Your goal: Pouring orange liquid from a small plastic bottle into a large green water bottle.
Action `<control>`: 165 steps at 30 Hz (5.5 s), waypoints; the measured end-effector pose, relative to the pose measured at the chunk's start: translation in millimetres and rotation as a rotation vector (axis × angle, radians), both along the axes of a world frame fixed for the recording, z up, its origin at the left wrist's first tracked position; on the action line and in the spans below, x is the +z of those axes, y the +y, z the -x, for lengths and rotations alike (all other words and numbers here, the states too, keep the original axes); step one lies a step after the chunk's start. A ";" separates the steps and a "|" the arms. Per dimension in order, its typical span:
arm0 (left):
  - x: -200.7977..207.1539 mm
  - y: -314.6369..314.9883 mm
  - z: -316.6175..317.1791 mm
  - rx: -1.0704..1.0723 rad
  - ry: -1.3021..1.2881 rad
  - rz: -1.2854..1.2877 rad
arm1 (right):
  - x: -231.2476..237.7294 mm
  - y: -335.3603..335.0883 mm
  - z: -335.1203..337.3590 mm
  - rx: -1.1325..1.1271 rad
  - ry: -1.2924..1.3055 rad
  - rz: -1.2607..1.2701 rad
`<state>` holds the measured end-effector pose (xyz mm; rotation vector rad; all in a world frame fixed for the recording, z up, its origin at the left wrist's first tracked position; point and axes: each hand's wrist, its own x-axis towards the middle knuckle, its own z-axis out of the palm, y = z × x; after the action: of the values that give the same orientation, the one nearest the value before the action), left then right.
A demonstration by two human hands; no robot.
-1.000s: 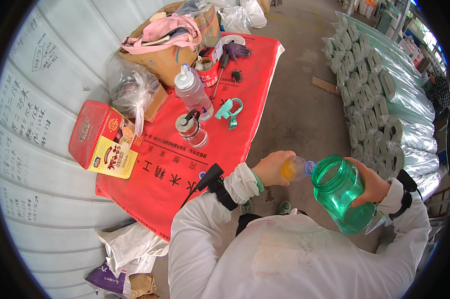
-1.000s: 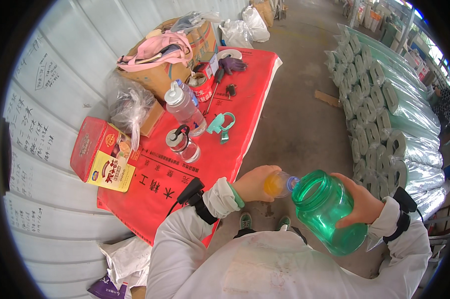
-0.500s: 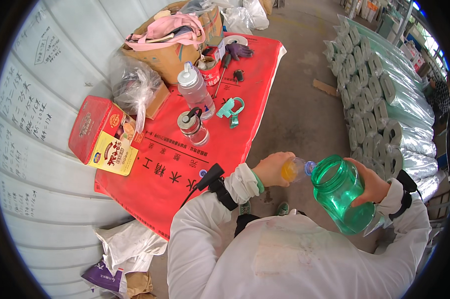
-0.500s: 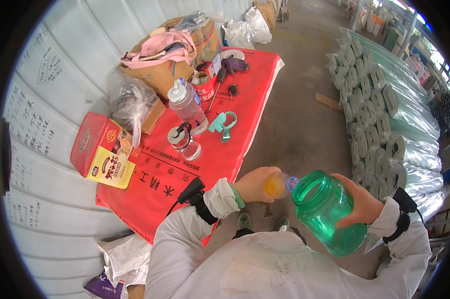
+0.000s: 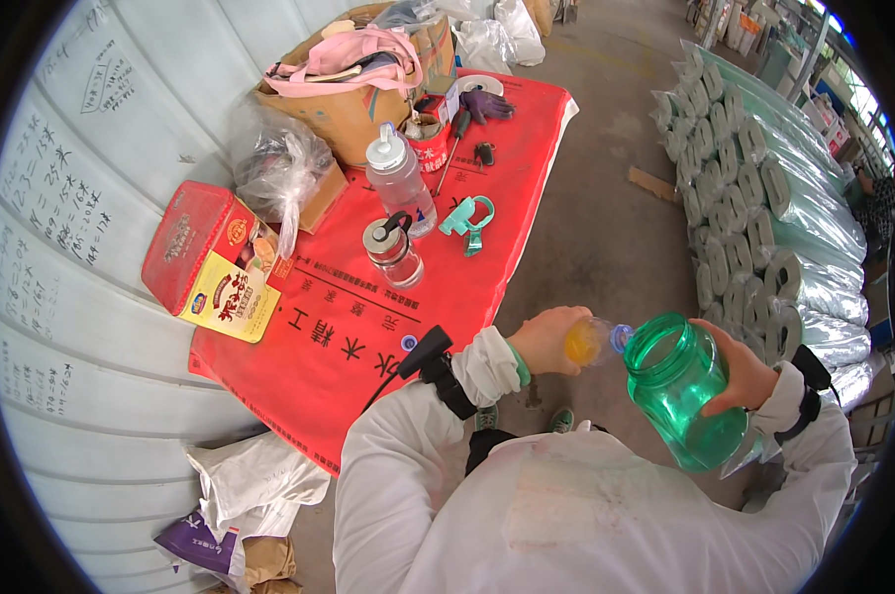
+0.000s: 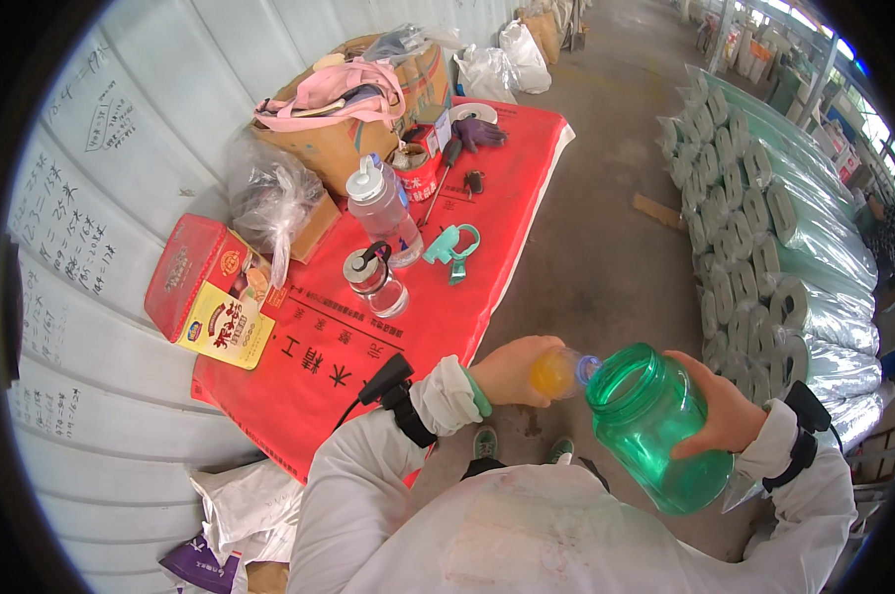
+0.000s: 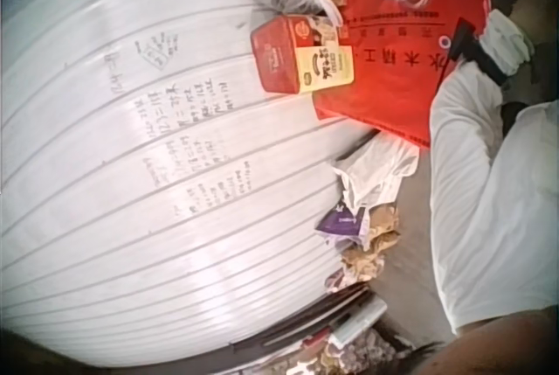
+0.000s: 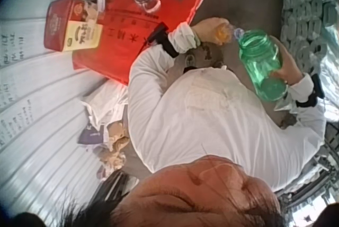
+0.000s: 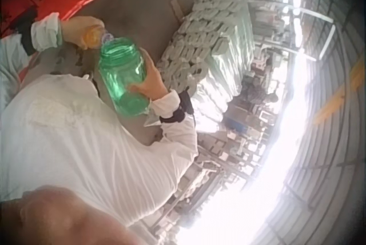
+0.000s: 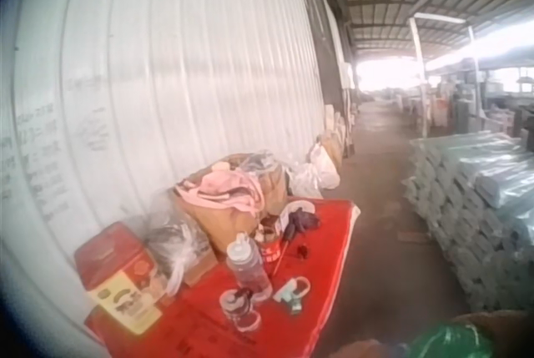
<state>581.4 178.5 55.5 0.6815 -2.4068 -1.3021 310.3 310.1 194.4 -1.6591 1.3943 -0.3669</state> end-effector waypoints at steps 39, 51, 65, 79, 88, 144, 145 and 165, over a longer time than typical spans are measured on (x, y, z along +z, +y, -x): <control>7.1 2.5 -2.0 -0.014 0.018 0.033 | 5.0 -1.9 -0.7 0.022 0.043 -0.003; 11.2 4.9 0.5 -0.037 0.022 -0.023 | 6.4 0.7 0.2 0.041 0.080 0.030; 14.4 8.0 -0.8 -0.037 -0.003 -0.019 | 12.6 1.1 -1.9 0.042 0.094 0.017; 11.8 13.1 -4.5 -0.002 0.035 0.003 | 15.3 1.3 -5.0 0.047 0.101 0.011; 3.9 13.7 -3.0 0.002 0.061 -0.001 | 17.3 1.1 -5.4 0.063 0.127 0.014; -59.5 100.1 -123.1 1.008 0.610 -0.241 | -92.6 28.0 -49.1 -0.424 -0.503 0.612; -58.0 96.7 -133.3 1.097 0.617 -0.209 | -93.1 27.1 -49.5 -0.423 -0.512 0.609; -105.5 62.1 -200.6 1.638 0.484 0.169 | -98.7 15.5 -49.2 -0.354 -0.475 0.583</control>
<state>782.0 240.6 -50.0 1.5000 -0.8661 -0.3901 359.5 325.7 95.7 -1.6007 1.2702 -1.3845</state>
